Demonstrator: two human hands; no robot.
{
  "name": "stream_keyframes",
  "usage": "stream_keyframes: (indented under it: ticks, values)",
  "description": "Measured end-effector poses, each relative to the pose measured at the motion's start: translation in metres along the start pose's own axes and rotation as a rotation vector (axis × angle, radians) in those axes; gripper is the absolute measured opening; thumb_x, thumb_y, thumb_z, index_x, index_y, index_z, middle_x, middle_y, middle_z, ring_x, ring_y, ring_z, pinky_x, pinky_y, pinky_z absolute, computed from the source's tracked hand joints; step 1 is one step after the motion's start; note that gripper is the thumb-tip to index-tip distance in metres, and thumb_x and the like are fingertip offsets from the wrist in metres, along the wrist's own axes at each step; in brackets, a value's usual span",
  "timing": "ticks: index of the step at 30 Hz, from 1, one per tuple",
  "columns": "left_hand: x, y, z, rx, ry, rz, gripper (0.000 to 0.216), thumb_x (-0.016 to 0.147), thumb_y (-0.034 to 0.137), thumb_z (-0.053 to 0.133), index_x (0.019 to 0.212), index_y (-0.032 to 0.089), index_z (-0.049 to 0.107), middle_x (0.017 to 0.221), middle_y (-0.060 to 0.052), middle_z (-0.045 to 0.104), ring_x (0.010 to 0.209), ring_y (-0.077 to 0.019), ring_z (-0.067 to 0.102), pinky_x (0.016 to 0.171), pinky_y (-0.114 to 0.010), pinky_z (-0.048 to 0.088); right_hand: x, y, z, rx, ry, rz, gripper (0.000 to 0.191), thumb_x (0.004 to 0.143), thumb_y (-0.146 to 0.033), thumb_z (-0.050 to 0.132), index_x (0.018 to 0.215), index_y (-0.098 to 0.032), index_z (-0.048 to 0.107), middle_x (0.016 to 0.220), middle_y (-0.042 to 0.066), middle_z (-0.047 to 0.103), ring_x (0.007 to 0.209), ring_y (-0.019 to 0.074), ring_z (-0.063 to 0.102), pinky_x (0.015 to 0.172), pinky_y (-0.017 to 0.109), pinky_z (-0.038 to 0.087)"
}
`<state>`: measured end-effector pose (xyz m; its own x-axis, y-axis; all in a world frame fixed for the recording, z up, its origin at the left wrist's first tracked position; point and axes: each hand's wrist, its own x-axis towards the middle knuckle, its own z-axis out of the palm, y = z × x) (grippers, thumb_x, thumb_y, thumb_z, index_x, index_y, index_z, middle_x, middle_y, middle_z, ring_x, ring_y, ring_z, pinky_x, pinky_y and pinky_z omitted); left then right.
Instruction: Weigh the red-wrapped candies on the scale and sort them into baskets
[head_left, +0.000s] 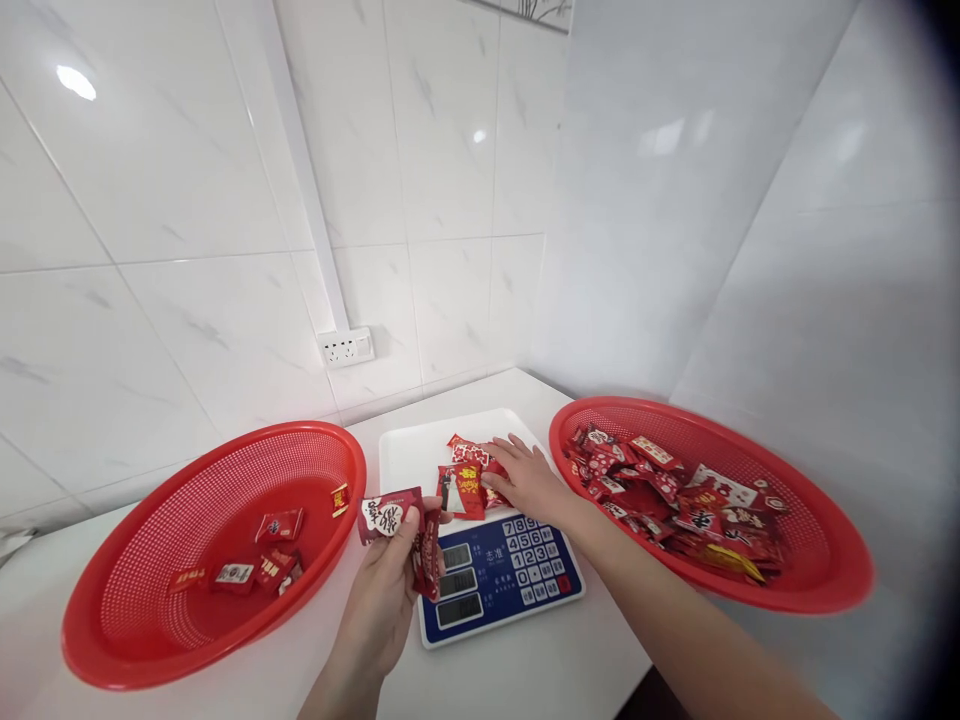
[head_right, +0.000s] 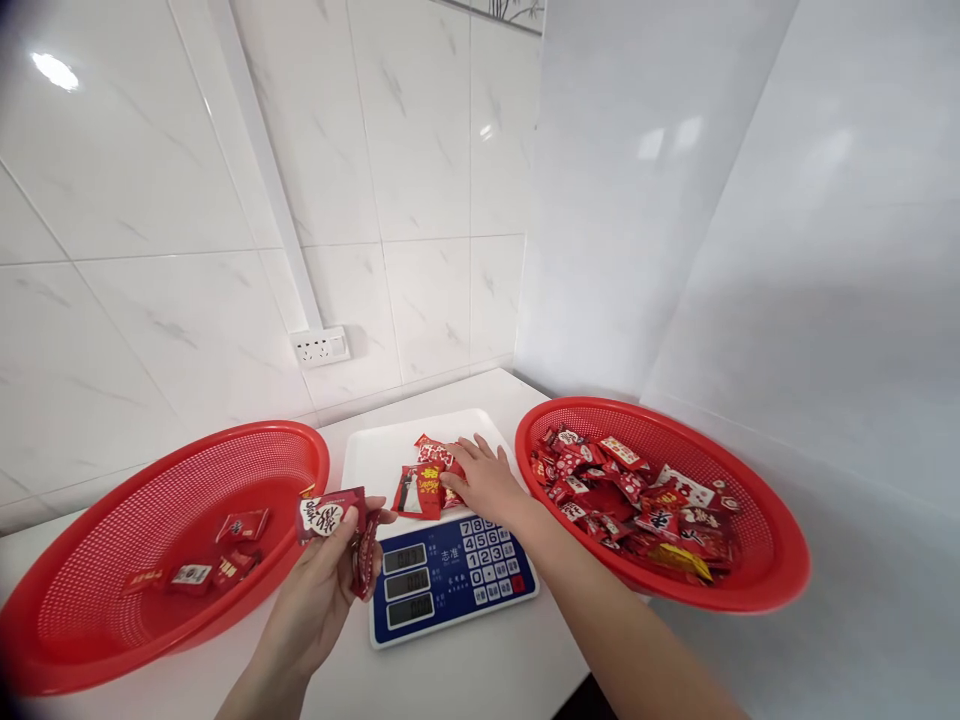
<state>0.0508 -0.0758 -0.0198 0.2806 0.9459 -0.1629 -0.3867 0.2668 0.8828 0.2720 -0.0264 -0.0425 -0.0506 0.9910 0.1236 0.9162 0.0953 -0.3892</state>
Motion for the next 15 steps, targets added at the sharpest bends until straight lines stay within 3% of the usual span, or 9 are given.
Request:
stream_keyframes:
  ticks: [4,9,15]
  values:
    - [0.001,-0.001,0.0,-0.007,-0.006,0.001,0.044,0.075,0.044,0.061,0.111,0.019,0.059,0.096,-0.006,0.064,0.053,-0.0079,0.051,0.043,-0.02,0.039,0.008,-0.002,0.001,-0.021,-0.039,-0.014,0.052,0.088,-0.049,0.036,0.134,-0.024,0.038,0.143,0.008,0.034,0.135,0.0305,0.014,0.103,0.056,0.011]
    - [0.001,0.0,0.0,-0.025,-0.001,0.017,0.044,0.075,0.044,0.062,0.11,0.019,0.06,0.093,-0.006,0.064,0.052,-0.007,0.05,0.043,-0.019,0.039,0.004,-0.003,-0.001,0.026,-0.012,-0.06,0.044,0.088,-0.049,0.035,0.12,-0.026,0.054,0.135,0.005,0.046,0.133,0.0302,0.021,0.102,0.057,0.014]
    - [0.002,0.0,-0.002,-0.024,0.007,0.008,0.045,0.072,0.046,0.063,0.109,0.019,0.061,0.092,-0.005,0.065,0.053,-0.0076,0.05,0.043,-0.02,0.039,-0.008,0.006,-0.005,0.043,-0.002,0.005,0.05,0.086,-0.051,0.038,0.124,-0.022,0.051,0.142,0.011,0.035,0.133,0.0309,0.02,0.104,0.051,0.019]
